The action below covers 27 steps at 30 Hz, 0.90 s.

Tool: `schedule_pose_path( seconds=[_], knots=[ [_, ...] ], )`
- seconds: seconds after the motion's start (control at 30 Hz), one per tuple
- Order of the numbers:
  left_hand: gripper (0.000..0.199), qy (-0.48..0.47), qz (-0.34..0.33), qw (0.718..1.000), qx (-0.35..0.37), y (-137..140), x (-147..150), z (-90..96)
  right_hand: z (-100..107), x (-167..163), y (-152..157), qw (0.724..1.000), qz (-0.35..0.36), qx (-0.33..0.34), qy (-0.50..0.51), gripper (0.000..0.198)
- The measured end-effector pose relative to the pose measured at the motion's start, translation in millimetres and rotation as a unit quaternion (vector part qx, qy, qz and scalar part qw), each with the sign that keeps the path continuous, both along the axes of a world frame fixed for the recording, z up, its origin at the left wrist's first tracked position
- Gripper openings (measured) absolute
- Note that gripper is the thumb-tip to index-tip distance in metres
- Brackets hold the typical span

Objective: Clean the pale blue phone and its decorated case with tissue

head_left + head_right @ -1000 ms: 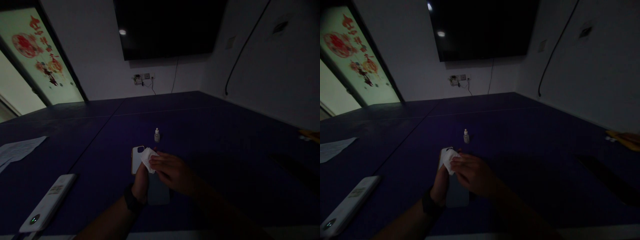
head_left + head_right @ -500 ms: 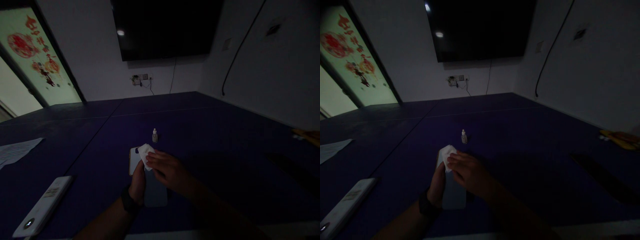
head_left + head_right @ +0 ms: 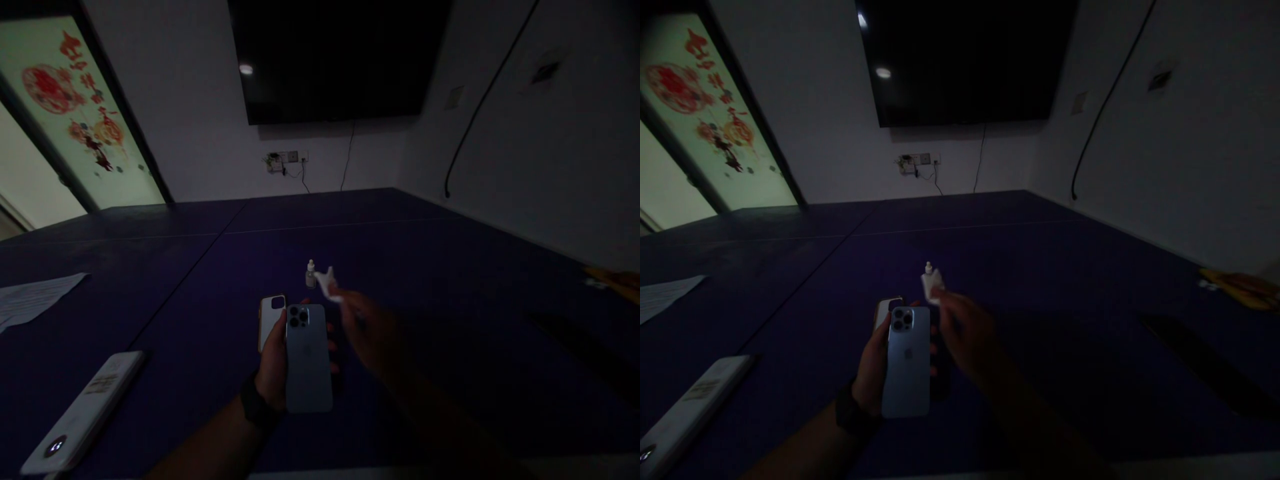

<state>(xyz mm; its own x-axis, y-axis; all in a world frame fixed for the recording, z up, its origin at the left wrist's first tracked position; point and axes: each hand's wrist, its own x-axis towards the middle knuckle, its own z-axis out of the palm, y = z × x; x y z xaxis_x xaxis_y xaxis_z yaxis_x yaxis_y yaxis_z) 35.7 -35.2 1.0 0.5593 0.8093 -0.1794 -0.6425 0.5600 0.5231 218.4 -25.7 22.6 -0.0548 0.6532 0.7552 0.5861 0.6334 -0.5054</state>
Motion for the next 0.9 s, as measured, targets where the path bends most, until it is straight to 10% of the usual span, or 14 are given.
schedule_pose_path(
  seconds=[0.13, 0.4, 0.9],
  knots=[
    [0.045, -0.018, 0.059, 0.997, -0.050, 3, -2, -2.2, 1, -2, -1, 0.952, 0.179, 0.084, -0.234, 0.033],
    [0.047, 0.022, 0.073, 0.996, -0.052, 2, -1, 5.4, 0, 6, 2, 0.942, 0.179, 0.037, -0.280, 0.057],
    [0.044, 0.029, 0.101, 0.992, -0.067, 8, 1, 5.2, -4, 7, 4, 0.934, 0.221, 0.045, -0.278, 0.042]
  ],
)
